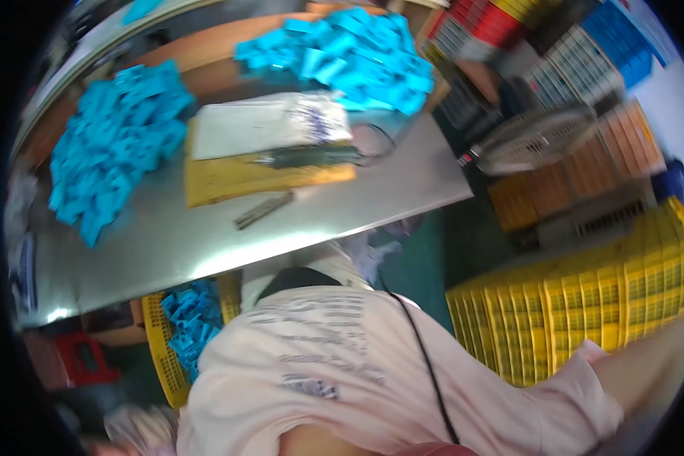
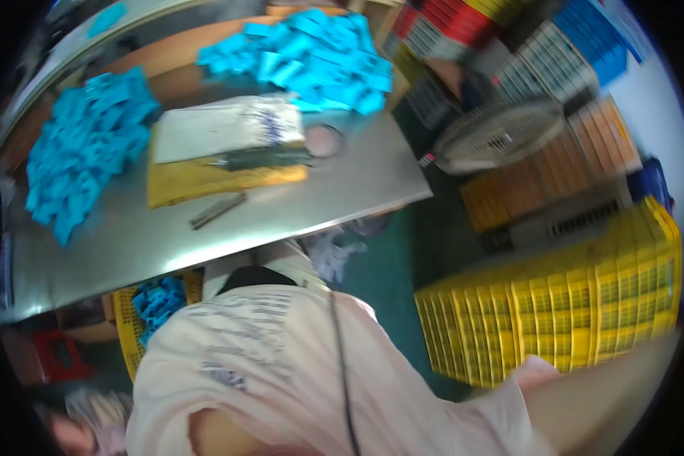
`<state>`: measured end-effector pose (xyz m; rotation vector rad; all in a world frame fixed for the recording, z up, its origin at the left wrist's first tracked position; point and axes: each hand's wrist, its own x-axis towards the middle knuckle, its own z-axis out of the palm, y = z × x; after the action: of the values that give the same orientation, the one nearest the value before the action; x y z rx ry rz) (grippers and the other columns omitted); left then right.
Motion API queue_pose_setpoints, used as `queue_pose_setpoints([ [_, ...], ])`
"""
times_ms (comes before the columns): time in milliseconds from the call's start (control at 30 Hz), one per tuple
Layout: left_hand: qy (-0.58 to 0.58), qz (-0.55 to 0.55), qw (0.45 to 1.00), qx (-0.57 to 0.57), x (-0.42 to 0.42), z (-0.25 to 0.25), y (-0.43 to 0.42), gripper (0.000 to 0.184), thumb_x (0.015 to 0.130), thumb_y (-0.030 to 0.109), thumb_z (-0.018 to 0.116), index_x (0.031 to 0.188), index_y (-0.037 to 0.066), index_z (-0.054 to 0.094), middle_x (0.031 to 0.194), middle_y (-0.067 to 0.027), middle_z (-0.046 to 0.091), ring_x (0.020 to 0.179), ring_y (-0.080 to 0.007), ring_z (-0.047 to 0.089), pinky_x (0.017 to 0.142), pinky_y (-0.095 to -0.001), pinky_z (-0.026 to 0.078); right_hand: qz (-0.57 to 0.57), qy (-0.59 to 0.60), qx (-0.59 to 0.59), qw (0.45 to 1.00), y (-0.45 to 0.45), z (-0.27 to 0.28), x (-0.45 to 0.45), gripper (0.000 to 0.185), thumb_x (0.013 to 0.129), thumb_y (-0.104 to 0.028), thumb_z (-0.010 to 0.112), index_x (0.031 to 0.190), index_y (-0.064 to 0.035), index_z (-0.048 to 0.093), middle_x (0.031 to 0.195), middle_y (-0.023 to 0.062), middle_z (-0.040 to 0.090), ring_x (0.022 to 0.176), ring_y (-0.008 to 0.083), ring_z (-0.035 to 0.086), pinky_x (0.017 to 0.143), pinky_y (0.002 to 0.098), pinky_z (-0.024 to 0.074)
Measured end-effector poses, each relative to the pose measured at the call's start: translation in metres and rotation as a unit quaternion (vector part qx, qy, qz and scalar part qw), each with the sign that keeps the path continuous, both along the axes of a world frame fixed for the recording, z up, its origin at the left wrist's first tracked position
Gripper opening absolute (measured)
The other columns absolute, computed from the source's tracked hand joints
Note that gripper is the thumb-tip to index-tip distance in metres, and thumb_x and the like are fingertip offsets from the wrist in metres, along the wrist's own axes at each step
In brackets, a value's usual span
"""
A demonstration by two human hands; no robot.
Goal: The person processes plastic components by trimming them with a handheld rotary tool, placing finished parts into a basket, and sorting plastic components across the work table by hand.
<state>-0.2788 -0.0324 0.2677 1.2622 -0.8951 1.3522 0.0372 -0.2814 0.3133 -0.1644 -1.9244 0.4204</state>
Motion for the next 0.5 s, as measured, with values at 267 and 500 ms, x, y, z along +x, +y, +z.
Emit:
queue_pose_setpoints([
  [267,0.226,0.593,0.72,0.28,0.05,0.064,0.11,0.024,0.082,0.008,0.071,0.104,0.002,0.064,0.093,-0.0082,0.067,0.08,-0.0175,0.062,0.075,-0.0317,0.051,0.234,0.16,0.097,0.954,0.066,0.021,0.031,0.033,0.079,-0.006,0.071,0.109,-0.0012,0.061,0.063,0.0015,0.063,0.053,0.012,0.059,0.053,0.0225,0.0478],
  [500,0.25,0.789,0.417,0.376,0.124,0.058,0.245,0.017,0.077,0.024,0.064,0.084,0.008,0.064,0.084,-0.0088,0.065,0.079,-0.0299,0.065,0.069,-0.0424,0.052,-0.118,-0.13,0.045,0.983,0.232,-0.056,-0.136,0.03,0.076,-0.001,0.07,0.106,-0.001,0.064,0.092,0.0121,0.062,0.082,0.0267,0.062,0.071,0.0343,0.0486],
])
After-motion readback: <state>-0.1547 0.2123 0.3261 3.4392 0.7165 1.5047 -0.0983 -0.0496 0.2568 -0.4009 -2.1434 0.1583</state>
